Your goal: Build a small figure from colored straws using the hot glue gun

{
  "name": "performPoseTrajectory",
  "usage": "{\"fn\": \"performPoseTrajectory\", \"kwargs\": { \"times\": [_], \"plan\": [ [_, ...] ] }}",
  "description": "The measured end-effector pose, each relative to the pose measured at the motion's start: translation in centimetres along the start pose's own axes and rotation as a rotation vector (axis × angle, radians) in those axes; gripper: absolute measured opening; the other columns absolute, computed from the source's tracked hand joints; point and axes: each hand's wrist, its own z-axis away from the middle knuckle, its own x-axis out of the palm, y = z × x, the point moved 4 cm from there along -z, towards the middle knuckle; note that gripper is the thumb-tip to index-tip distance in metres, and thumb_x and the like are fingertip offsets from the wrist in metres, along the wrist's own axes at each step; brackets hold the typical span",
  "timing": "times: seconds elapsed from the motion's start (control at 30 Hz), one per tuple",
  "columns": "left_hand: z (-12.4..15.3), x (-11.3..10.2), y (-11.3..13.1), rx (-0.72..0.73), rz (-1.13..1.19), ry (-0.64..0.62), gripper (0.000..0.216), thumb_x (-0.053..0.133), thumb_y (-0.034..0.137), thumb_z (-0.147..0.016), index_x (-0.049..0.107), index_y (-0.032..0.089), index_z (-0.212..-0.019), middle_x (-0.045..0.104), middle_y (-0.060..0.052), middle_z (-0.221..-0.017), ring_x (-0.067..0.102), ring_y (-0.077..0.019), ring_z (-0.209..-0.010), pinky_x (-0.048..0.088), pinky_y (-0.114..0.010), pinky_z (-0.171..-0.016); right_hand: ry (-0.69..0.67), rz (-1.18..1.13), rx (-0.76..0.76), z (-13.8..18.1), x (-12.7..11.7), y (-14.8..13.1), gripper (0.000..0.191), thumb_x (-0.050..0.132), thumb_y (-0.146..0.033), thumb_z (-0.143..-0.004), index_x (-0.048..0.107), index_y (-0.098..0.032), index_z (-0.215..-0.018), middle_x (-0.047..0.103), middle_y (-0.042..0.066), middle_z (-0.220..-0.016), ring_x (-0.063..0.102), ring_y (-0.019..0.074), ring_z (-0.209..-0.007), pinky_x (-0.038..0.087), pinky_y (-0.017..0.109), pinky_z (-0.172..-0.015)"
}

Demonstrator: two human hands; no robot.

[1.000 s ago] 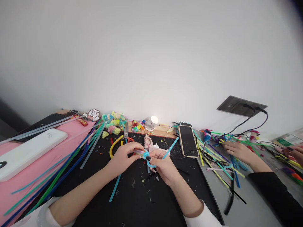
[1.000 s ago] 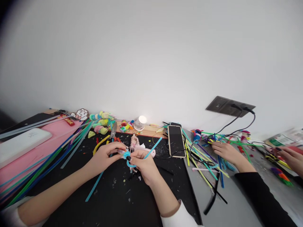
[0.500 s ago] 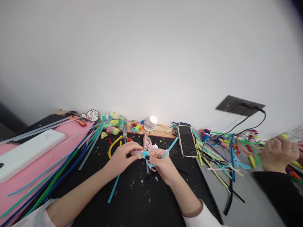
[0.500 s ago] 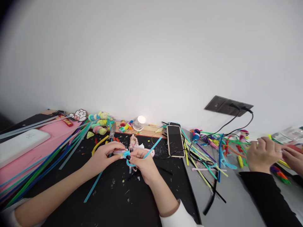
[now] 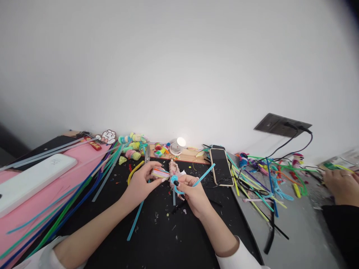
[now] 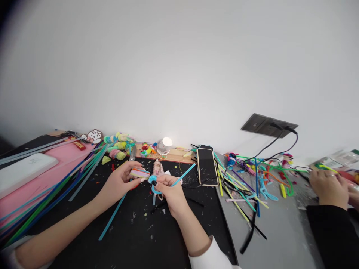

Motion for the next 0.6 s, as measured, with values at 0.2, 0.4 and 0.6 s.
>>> {"fn": "performPoseTrajectory", "kwargs": {
  "times": [0.2,0.4,0.6],
  "plan": [
    [-0.1,0.7,-0.7,-0.010,0.045,-0.116,0.022,0.068,0.024,-0.074,0.054,0.021,-0.089,0.069,-0.003,-0.094,0.069,-0.0212,-0.091,0.055,-0.039,-0.087,0.001,0.011,-0.001,0.0,0.1,-0.1,0.024,0.085,-0.034,-0.062,0.072,-0.015,-0.068,0.067,0.001,-0.059,0.048,0.0073,-0.046,0.031,0.019,-0.042],
    [0.5,1.1,-0.1,0.072,0.006,-0.213,0.017,0.067,0.021,-0.076,0.050,0.022,-0.080,0.070,-0.006,-0.103,0.069,-0.0219,-0.096,0.055,-0.038,-0.085,-0.011,0.002,0.014,0.0,0.1,0.0,0.023,0.085,-0.033,-0.062,0.070,-0.016,-0.067,0.064,-0.002,-0.056,0.047,0.0071,-0.045,0.033,0.019,-0.043],
    [0.9,1.0,0.3,0.102,-0.056,-0.210,0.022,0.067,0.021,-0.076,0.044,0.023,-0.076,0.070,-0.006,-0.099,0.069,-0.0221,-0.091,0.055,-0.035,-0.077,0.003,0.011,0.013,0.0,0.1,0.0,0.025,0.085,-0.034,-0.061,0.069,-0.015,-0.067,0.064,-0.002,-0.055,0.047,0.0072,-0.045,0.032,0.019,-0.042]
  ]
}}
